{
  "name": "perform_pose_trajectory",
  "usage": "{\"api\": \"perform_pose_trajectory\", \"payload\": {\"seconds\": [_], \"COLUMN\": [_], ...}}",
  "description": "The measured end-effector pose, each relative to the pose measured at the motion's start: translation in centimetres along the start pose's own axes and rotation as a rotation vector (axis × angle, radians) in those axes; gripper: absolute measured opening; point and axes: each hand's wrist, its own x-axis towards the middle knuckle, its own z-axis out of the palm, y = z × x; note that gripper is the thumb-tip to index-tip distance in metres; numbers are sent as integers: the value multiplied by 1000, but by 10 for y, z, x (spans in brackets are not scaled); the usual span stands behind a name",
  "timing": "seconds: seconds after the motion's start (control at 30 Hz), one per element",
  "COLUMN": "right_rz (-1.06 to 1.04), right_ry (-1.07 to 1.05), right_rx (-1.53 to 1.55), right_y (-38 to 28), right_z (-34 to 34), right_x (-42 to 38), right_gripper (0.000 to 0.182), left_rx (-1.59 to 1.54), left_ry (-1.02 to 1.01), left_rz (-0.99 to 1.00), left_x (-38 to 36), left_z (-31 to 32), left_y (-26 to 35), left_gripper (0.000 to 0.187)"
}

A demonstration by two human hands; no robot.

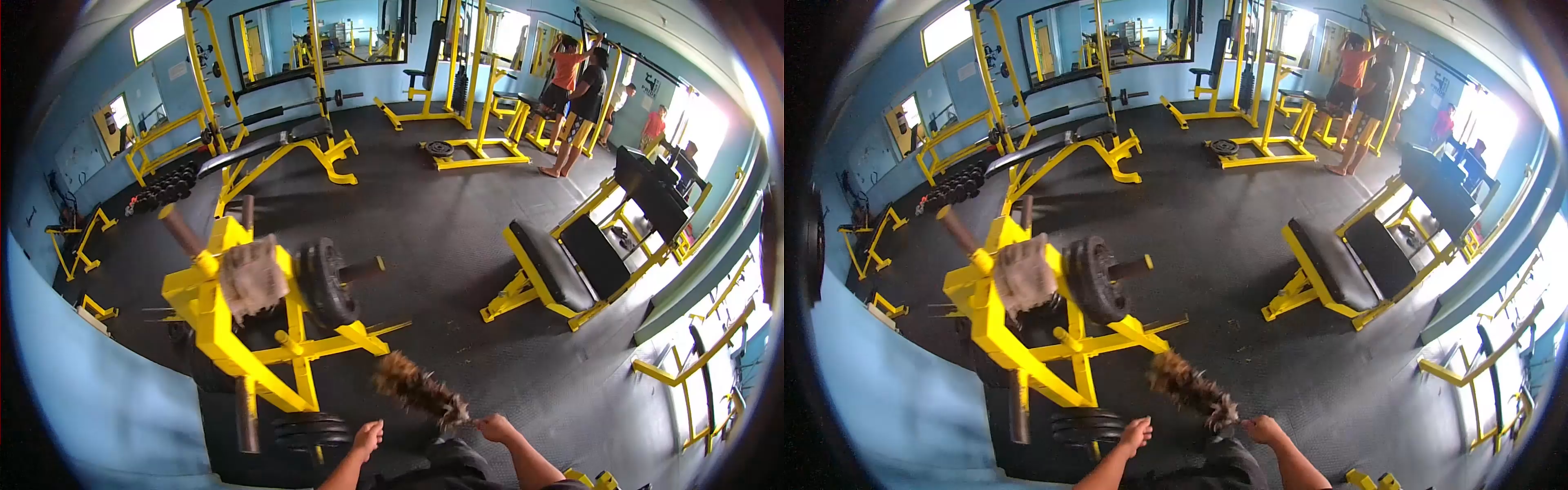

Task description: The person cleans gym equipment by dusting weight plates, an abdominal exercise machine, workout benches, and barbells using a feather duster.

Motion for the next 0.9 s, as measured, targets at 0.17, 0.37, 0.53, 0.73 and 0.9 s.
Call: {"api": "perform_pose_trajectory", "payload": {"seconds": [0.17, 0.37, 0.53, 0.73, 0.9], "right_rz": [95, 39, 0, -57, -163], "right_ry": [254, 43, 155, 94, -5], "right_rx": [253, 839, 629, 492, 337], "right_y": [6, -11, -24, -74, -160], "right_z": [-89, -171, -220, -322, -411], "right_x": [14, 89, 192, 310, 409], "right_gripper": [35, 23, 21, 22, 23], "left_rx": [17, -89, -325, -649, -706], "left_ry": [-76, -130, -91, -35, 131], "left_rz": [-5, 114, 147, 102, 153], "left_x": [53, 104, 185, 303, 340], "left_z": [100, 187, 228, 231, 189], "left_y": [86, 192, 275, 391, 507], "left_gripper": [55, 54, 54, 63, 62]}}
